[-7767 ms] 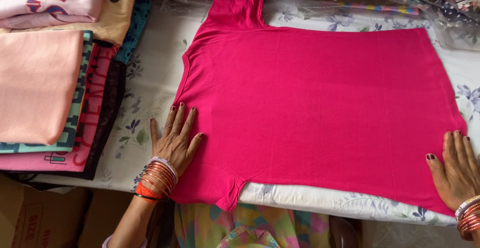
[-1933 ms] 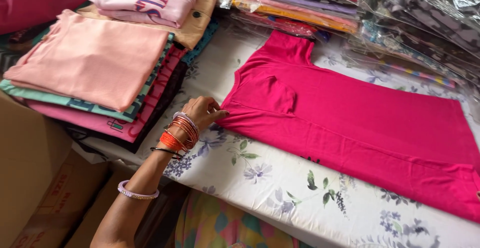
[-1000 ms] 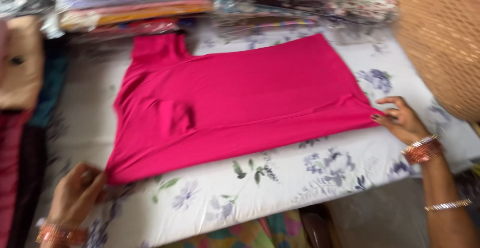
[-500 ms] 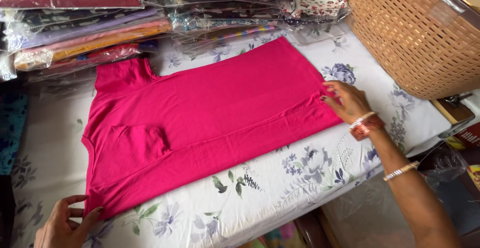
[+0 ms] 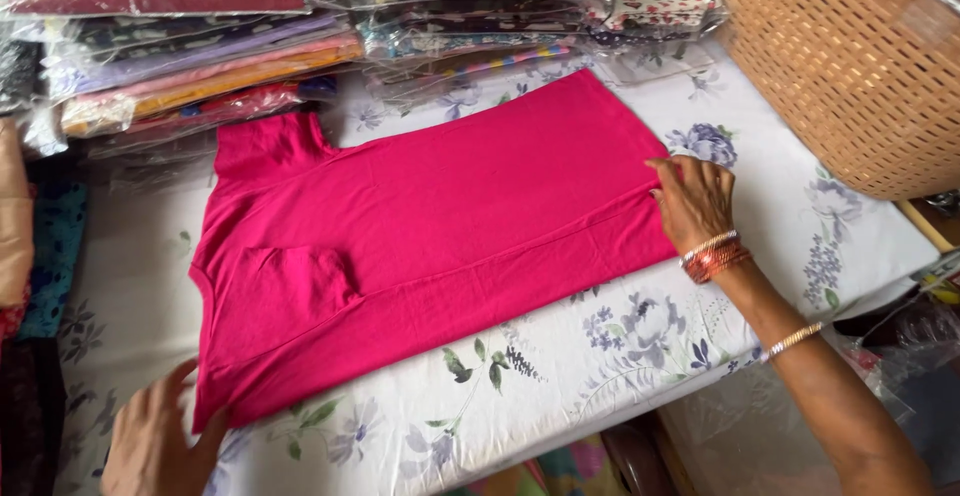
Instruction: The recorder folds several pieces of clothing, including a pink t-shirt and a dark blue garment, smoothing them out on a table before stacking them.
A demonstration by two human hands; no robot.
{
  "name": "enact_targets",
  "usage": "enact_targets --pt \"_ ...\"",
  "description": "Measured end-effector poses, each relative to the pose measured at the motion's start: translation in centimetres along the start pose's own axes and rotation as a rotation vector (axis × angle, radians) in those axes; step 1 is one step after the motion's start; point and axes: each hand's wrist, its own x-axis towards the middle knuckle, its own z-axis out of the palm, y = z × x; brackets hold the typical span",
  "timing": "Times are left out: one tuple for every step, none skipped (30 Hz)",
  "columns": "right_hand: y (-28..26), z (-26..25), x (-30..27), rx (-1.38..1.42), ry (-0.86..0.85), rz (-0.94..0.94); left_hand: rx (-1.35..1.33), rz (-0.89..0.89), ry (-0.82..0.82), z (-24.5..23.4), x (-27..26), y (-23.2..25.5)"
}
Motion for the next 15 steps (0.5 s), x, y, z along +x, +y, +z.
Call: enact_targets --pt "-1.6 -0.7 -0.1 0.002 0.039 -0.041 0.122 0.114 0.055 -1.5 -0.8 2.5" --pt "-3.7 -0.2 -0.2 0.004 0.036 -0.05 0.12 0.105 0.054 -1.5 -0.7 5.0" --pt "-5.8 0.3 -0.4 -0.01 0.047 -0.198 -0.038 0.29 0.079 -1.5 -0.6 7.6" --pt "-7.8 0.6 -0.7 -0.029 0.06 -0.34 -0.201 0.48 0.112 -1.5 -0.2 10.3" --pt "-10.8 0.0 -1.1 -0.031 0.061 -0.343 -0.203 0.479 0.114 -0.5 -0.4 12.5" --pt "-13.7 -0.6 -1.6 0.055 -0.039 -0.482 -0.245 0.654 0.169 0.6 -0.5 14.8" --pt "-16.6 -1.1 -2.1 0.143 -0.14 -0.621 -0.287 0.828 0.227 1.6 -0.5 17.2" --pt "-17.1 -0.1 -2.7 0.139 -0.139 -0.617 -0.289 0.833 0.228 2.9 -0.5 18.6" --pt "-17.6 0.9 -3.2 0.151 -0.203 -0.694 -0.168 0.887 0.194 4.2 -0.4 20.1" --pt "-18.2 2.0 -3.9 0.167 -0.273 -0.775 -0.046 0.931 0.156 5.5 -0.6 21.5" --pt "-17.5 1.5 -3.7 0.167 -0.276 -0.775 -0.048 0.93 0.153 5.4 -0.9 21.4" --pt "-17.0 1.2 -3.5 0.114 -0.354 -0.777 -0.006 0.909 0.154 5.3 -1.3 21.3" --pt "-16.5 0.8 -3.2 0.061 -0.432 -0.779 0.036 0.887 0.154 5.1 -1.6 21.1" --pt "-14.2 0.1 -2.7 0.065 -0.437 -0.789 0.035 0.876 0.15 4.8 -1.8 19.4" --pt "-11.9 -0.5 -2.2 -0.081 -0.525 -0.639 0.067 0.804 0.229 4.6 -2.0 17.7"
